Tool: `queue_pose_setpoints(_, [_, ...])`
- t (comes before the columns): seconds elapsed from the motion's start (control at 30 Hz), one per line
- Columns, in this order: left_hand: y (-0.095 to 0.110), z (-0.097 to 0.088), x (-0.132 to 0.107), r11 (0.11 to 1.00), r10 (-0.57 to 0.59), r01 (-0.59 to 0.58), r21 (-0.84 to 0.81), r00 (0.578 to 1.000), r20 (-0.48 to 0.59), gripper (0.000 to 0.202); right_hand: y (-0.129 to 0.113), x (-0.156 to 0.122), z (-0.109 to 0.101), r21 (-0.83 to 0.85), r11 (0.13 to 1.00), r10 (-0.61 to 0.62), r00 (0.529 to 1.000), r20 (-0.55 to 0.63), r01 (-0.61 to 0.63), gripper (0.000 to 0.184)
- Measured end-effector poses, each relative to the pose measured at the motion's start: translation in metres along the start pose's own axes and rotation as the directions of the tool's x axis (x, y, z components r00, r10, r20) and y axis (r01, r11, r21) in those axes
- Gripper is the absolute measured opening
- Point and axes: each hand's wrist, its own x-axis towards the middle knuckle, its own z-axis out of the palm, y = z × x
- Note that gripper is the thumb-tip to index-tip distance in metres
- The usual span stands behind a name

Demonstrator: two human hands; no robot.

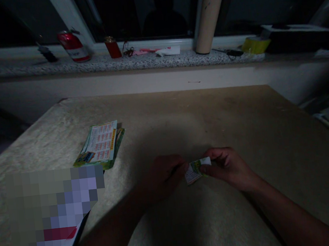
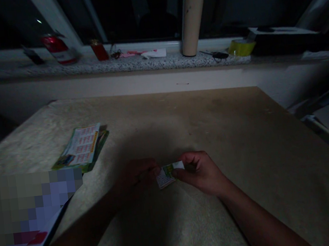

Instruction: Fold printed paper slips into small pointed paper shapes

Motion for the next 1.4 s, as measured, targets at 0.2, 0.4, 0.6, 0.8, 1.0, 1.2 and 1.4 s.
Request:
queue_pose_setpoints(0.2, [-0.001,0.012,-0.005,0.979,0.119,-0.139,0.147,0.983,0.137,0.029,-0.006,-0.002,0.007,-0.282,0.929,-0.222,0.971,0.091,0.239,0.006])
queue_pose_setpoints(0.4, [0.0,0.012,-0.004,0.98,0.091,-0.114,0.161,0.986,0.139,0.03,-0.01,-0.003,-0.005,-0.435,0.863,-0.223,0.966,0.133,0.259,0.008])
queue_pose_setpoints(0.6, [0.001,0.004,0.001,0.995,0.058,-0.064,0.071,0.995,0.08,0.033,-0.008,-0.001,-0.027,-0.48,0.866,-0.133,0.99,0.054,0.143,0.007])
queue_pose_setpoints(0.8, [-0.007,-0.003,0.001,0.985,-0.149,0.144,-0.091,0.988,-0.045,0.037,-0.003,0.0,-0.039,-0.237,0.969,-0.118,0.975,-0.189,0.072,0.013])
queue_pose_setpoints(1.0, [-0.006,0.005,0.003,0.969,-0.19,0.179,-0.171,0.981,-0.047,0.035,0.002,0.002,-0.001,0.18,0.982,0.05,0.995,0.083,-0.064,0.062])
queue_pose_setpoints(1.2, [-0.003,0.014,0.003,0.995,-0.093,0.092,-0.047,0.995,-0.028,0.037,0.011,0.008,0.014,0.151,0.969,0.197,0.98,0.015,-0.197,0.062])
queue_pose_setpoints(1.4, [-0.007,0.013,0.001,0.989,-0.106,0.108,-0.098,0.994,0.032,0.041,0.01,0.007,0.007,0.21,0.953,0.21,0.975,0.074,-0.221,0.051])
